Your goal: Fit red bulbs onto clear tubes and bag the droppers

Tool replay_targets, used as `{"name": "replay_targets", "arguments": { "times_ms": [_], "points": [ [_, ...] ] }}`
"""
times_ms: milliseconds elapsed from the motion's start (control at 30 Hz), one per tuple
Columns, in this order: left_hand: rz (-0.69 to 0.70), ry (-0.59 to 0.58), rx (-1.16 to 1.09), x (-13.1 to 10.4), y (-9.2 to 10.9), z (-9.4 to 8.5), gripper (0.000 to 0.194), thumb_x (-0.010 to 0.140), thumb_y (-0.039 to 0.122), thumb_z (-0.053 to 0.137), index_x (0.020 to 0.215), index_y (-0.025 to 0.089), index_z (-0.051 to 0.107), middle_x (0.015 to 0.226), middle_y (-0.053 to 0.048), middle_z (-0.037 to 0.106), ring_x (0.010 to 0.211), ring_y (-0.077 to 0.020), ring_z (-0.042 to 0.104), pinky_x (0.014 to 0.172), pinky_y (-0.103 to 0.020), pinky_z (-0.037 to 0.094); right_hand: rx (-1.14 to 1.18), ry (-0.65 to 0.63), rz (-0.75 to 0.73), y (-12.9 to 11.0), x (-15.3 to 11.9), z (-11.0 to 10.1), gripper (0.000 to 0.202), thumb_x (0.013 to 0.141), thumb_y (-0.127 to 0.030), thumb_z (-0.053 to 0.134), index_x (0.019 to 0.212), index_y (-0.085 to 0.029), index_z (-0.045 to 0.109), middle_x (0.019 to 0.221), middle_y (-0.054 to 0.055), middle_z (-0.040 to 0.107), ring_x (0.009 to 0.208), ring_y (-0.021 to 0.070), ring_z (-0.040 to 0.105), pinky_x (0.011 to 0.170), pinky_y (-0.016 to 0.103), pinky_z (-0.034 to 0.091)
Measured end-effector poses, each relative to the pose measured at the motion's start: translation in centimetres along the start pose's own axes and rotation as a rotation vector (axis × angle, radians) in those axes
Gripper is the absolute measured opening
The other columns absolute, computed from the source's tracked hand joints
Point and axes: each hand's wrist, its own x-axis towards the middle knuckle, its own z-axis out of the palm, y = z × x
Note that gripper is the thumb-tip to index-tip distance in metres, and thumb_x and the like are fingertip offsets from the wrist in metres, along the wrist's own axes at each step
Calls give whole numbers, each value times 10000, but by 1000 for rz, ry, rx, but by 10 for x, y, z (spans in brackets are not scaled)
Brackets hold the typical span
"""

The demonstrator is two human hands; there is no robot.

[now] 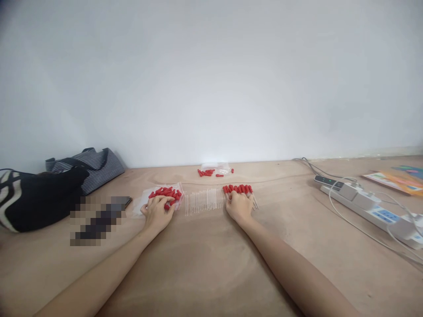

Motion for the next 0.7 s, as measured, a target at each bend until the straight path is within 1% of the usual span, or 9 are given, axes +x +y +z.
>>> {"name": "replay_targets", "arguments": {
  "times_ms": [100,200,267,333,433,567,700],
  "points": [
    [-1,19,48,5,2,4,164,739,276,536,862,226,633,942,-60,587,961,-255,448,832,-435,235,-10,-5,26,-3,2,-1,176,763,-272,461,788,-202,621,778,55,651,838,213,549,776,368,233],
    [0,17,119,15,5,7,189,745,290,523,882,226,636,959,-65,586,966,-251,441,839,-431,227,-17,6,21,-8,6,-2,205,776,-276,441,780,-208,633,850,53,655,870,208,536,781,366,220],
    [16,-12,181,24,8,7,204,756,319,499,850,210,644,976,-79,583,964,-256,436,832,-434,232,-23,-7,21,-12,9,-2,217,775,-259,431,786,-216,643,875,52,656,878,208,531,782,370,215],
    [37,-52,256,33,13,8,250,766,363,474,793,188,650,984,-98,576,966,-265,431,836,-443,229,-43,-46,37,-17,11,-4,240,777,-250,417,781,-219,655,876,59,656,885,211,528,782,373,213],
    [83,-117,357,45,20,11,314,761,398,462,816,153,652,985,-132,567,989,-283,415,861,-455,210,-78,-107,59,-23,13,-6,272,777,-256,402,740,-199,665,857,83,656,884,224,532,781,379,215],
    [95,-156,392,53,27,17,325,748,335,471,895,103,644,983,-168,565,989,-299,412,870,-449,205,-92,-143,113,-28,19,-6,253,749,-271,432,712,-162,658,802,115,652,826,239,558,765,385,232],
    [87,-180,407,56,30,20,317,729,292,487,895,74,647,987,-192,568,982,-322,414,864,-457,203,-82,-179,161,-31,26,-4,224,723,-278,466,729,-151,651,792,121,653,798,239,574,765,383,246]
  ]
}}
